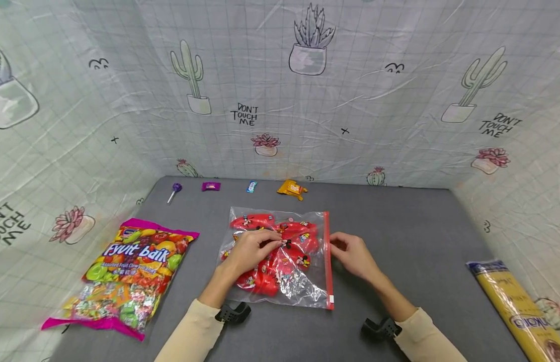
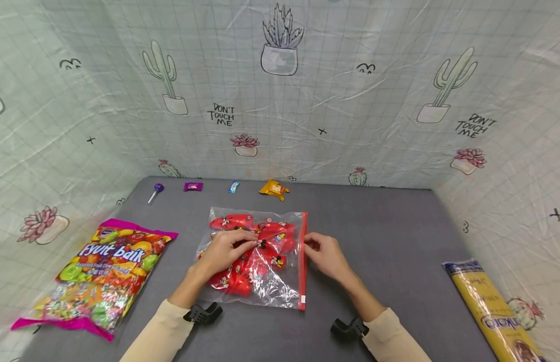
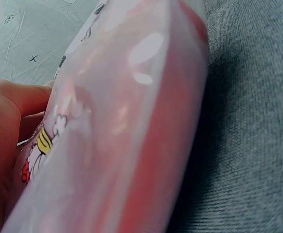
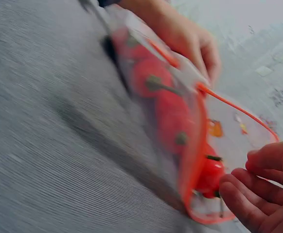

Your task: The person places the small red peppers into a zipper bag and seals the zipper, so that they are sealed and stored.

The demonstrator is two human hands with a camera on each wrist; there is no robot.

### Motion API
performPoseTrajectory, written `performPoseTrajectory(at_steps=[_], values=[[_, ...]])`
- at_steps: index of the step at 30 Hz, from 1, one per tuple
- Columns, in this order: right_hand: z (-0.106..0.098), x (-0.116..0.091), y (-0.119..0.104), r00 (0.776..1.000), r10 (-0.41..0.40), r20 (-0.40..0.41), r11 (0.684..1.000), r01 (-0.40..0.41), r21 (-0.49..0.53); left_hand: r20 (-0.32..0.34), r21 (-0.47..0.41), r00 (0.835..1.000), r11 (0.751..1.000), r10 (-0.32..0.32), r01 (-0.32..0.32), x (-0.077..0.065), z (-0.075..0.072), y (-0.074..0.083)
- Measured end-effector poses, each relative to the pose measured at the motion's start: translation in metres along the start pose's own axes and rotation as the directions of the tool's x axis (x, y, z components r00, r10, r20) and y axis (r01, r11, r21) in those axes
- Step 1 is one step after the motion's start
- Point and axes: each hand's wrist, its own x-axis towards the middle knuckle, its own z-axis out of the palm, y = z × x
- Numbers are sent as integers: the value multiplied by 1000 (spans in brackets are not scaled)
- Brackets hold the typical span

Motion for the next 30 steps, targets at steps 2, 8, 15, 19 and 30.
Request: performPoseTrajectory(at_steps=[2, 8, 15, 19, 30], values=[[-6, 4, 1, 1000, 20, -21, 1000, -20, 19, 4, 1, 1000, 1000, -9, 9, 0, -1, 0], [-15, 22, 11, 997, 40, -70, 999, -39, 28, 24, -3, 999, 999, -44, 44, -1, -1, 1], [-14, 42, 22, 996, 74, -43, 997, -75, -25, 25, -1, 999, 999, -48, 48, 0, -2, 4], [-11, 48, 27, 995, 104, 9, 994, -103, -37, 20, 33, 1000, 999, -22, 21, 1, -1, 8], [-4, 53, 38, 992, 125, 9, 992, -125, -4, -4, 166, 978, 964, 211, -207, 6, 9, 44]])
